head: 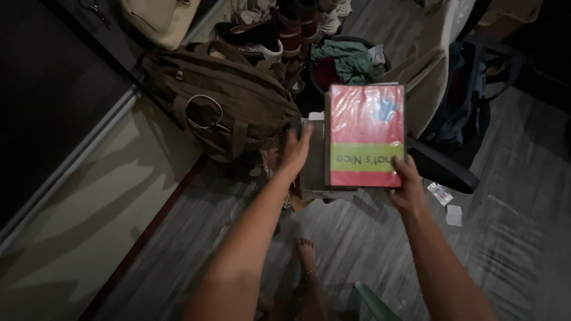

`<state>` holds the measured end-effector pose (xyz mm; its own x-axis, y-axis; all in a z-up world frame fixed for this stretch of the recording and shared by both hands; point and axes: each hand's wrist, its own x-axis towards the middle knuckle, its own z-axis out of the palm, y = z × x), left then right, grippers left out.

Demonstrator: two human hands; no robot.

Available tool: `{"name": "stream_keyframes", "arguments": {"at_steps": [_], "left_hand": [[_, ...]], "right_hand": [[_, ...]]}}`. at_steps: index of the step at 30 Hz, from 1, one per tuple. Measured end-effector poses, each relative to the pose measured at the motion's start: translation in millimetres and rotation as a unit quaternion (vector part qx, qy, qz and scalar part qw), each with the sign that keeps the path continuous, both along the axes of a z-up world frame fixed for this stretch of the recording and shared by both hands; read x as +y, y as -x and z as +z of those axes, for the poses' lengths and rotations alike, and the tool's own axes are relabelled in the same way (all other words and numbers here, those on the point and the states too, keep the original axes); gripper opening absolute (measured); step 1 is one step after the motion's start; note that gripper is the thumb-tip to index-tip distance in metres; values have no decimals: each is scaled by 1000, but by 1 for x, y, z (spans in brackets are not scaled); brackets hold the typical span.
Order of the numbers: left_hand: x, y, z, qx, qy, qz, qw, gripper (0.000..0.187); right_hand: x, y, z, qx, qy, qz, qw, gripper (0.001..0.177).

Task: Organizing various items including notebooks, a small shelf, and electronic accessories in a room.

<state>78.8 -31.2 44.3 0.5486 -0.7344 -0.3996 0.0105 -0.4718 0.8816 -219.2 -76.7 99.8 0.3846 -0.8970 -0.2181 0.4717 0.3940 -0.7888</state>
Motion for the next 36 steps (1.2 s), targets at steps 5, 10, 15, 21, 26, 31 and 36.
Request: {"name": "stream_keyframes", "arguments": {"at_steps": [5,10,15,21,26,31,36], "left_hand": [[0,17,37,305,115,-22,945,58],[10,16,41,355,179,25,917,37],[33,0,17,307,225,56,923,32],[46,-33,-4,307,221,86,922,32],[67,-47,-8,290,205,92,930,33],[69,-53,-15,284,212,112,928,33],[77,-58,6,294,202,120,926,34]], "right_hand": [[-9,-13,-30,-6,-6,18,1000,30],[-12,-18,-62,44,-197,9,979,52],[-40,-3,-182,481,102,-61,869,32],[-31,-20,-191,606,94,46,788,42],[-30,-27,-175,659,89,72,744,40],[-22,-40,-144,582,30,80,809,51],[-11,-46,-146,618,22,134,775,41]]}}
